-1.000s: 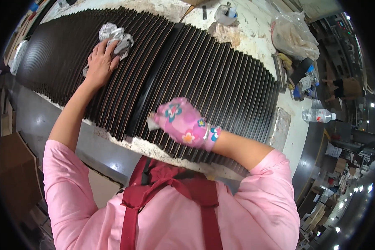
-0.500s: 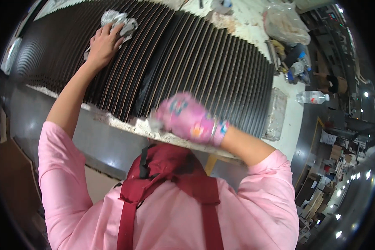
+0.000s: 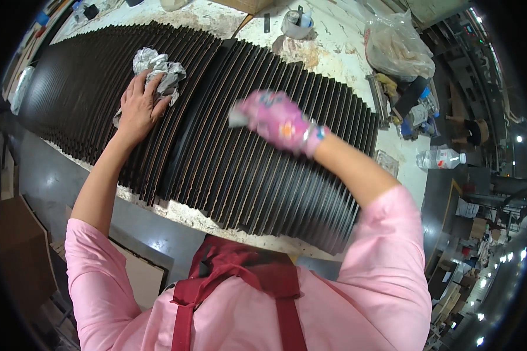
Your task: The person wipes a black slatted panel with a cloth, picks up and wipes a small black component, and continues cleaning the slats of the panel.
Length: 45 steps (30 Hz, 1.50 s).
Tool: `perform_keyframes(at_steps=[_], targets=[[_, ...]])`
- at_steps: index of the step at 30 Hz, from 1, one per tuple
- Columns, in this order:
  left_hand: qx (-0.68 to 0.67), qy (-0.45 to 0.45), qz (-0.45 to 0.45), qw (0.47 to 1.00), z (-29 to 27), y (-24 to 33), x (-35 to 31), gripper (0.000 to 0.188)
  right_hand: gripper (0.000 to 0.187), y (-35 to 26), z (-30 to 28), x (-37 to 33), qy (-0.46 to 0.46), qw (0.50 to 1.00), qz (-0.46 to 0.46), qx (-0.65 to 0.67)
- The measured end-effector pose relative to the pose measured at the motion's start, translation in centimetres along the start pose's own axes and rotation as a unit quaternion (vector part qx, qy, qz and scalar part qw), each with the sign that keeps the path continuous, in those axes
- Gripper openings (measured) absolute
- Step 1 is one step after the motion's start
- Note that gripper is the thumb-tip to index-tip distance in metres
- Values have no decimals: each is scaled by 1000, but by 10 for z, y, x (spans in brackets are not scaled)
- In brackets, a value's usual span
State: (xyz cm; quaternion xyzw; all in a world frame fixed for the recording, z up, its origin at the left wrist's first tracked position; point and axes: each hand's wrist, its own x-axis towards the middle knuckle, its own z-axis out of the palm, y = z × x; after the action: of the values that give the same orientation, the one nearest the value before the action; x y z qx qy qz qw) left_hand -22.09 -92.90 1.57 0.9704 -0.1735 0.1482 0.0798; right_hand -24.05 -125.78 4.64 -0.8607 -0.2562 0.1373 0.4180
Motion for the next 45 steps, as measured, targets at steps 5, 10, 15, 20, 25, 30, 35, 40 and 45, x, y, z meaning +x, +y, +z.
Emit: perform_keyframes(at_steps=[5, 10, 15, 20, 25, 30, 35, 40, 45], targets=[[4, 4, 6, 1000, 0, 7, 8, 56, 21, 26, -56, 34, 145, 958, -76, -235], [-2, -11, -3, 1000, 0, 7, 8, 56, 22, 48, -50, 34, 114, 940, -87, -311], [2, -12, -13, 1000, -1, 7, 4, 56, 25, 17, -54, 21, 28, 953, -143, -265], [-4, -8, 2, 1000, 0, 13, 12, 55, 32, 55, -82, 63, 116, 935, 95, -321], [3, -11, -15, 1000, 1, 4, 1, 57, 22, 11, -26, 17, -4, 933, -175, -316], [1, -1, 1, 1000, 3, 7, 9, 55, 32, 44, -70, 60, 156, 934, 81, -312], [19, 49, 31, 998, 15, -6, 1, 56, 26, 12, 6, 14, 158, 905, -70, -388], [27, 46, 26, 998, 18, -5, 4, 56, 19, -99, 102, -80, -100, 923, -143, -343], [25, 58, 33, 997, 18, -10, 2, 56, 40, -77, 83, -56, 24, 979, -104, -171]])
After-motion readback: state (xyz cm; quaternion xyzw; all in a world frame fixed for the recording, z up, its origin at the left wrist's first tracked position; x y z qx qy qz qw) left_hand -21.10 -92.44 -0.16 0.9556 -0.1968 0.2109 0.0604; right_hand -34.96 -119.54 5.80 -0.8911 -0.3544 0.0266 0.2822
